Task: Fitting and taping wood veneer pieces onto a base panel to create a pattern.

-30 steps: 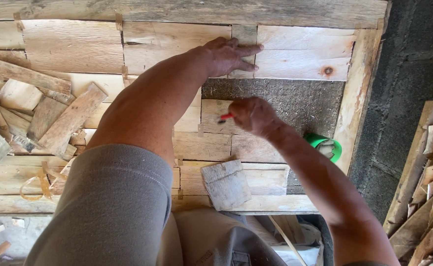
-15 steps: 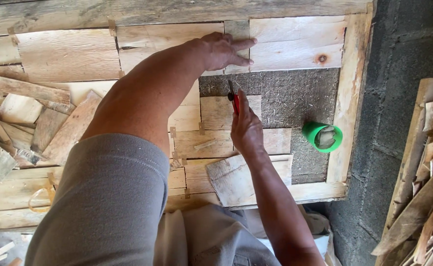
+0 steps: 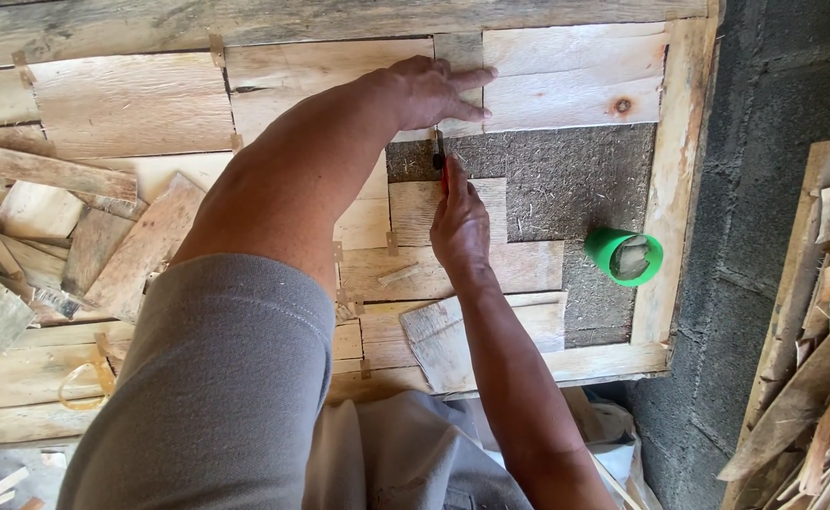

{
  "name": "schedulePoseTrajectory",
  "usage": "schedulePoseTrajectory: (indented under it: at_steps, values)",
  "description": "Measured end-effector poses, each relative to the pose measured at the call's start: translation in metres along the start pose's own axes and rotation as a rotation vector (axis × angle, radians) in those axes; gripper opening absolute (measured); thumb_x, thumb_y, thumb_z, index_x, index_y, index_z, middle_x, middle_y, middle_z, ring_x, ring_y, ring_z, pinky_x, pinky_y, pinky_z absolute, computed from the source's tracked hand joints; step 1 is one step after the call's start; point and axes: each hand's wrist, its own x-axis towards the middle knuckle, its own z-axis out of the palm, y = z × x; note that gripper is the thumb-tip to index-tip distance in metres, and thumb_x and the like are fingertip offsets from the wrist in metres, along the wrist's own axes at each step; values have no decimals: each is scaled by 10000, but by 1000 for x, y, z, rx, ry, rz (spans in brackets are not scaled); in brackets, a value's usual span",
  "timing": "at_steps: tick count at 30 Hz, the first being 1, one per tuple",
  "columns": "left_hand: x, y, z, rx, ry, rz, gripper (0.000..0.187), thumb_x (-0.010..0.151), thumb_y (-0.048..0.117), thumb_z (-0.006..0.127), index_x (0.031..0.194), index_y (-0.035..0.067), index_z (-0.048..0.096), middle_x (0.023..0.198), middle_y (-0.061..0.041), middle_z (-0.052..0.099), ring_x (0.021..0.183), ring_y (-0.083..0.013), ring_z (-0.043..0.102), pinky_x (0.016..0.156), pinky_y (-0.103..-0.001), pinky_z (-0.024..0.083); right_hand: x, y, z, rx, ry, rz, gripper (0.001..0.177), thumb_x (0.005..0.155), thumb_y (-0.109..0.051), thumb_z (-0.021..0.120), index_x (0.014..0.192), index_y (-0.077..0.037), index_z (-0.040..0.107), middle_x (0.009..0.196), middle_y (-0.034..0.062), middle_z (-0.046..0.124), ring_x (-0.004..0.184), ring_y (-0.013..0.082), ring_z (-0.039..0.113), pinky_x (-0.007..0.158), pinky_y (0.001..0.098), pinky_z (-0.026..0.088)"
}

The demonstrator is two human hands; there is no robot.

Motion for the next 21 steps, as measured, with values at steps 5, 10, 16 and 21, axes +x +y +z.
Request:
schedulePoseTrajectory:
  at_steps: [5, 10, 16, 21]
  values:
    - [-4, 0, -3, -6, -2, -1, 960, 878, -153, 622, 1540, 492, 362, 1713, 123, -65, 1557, -319, 161, 1245, -412, 243, -1, -3, 2, 33, 23, 26, 552, 1044, -34, 443, 1570, -110, 294, 1246, 281, 667, 979, 400, 749, 735, 440, 679]
    - [1, -4, 6, -6, 45, 25, 935, 894, -156, 601, 1533, 491, 384, 1718, 127, -37, 1553, -330, 176, 1237, -389, 269, -3, 1, 4, -1, 75, -46, 536, 1045, -39, 462, 1558, -78, 312, 1277, 282, 659, 1038, 408, 733, 799, 445, 668]
    - [1, -6, 6, -70, 33, 24, 867, 947, -139, 540, 1536, 480, 392, 1729, 123, -19, 1560, -299, 192, 1221, -370, 321, -3, 2, 6, -13, 95, -78, 530, 1048, -40, 468, 1558, -59, 326, 1305, 272, 658, 1057, 399, 730, 824, 434, 664]
    - [0, -6, 5, -46, 48, 29, 851, 938, -109, 565, 1532, 476, 395, 1712, 122, -20, 1558, -302, 139, 1258, -392, 218, 0, 3, 7, -6, 108, -87, 516, 1029, -20, 481, 1537, -34, 390, 1187, 262, 711, 899, 356, 772, 704, 385, 679]
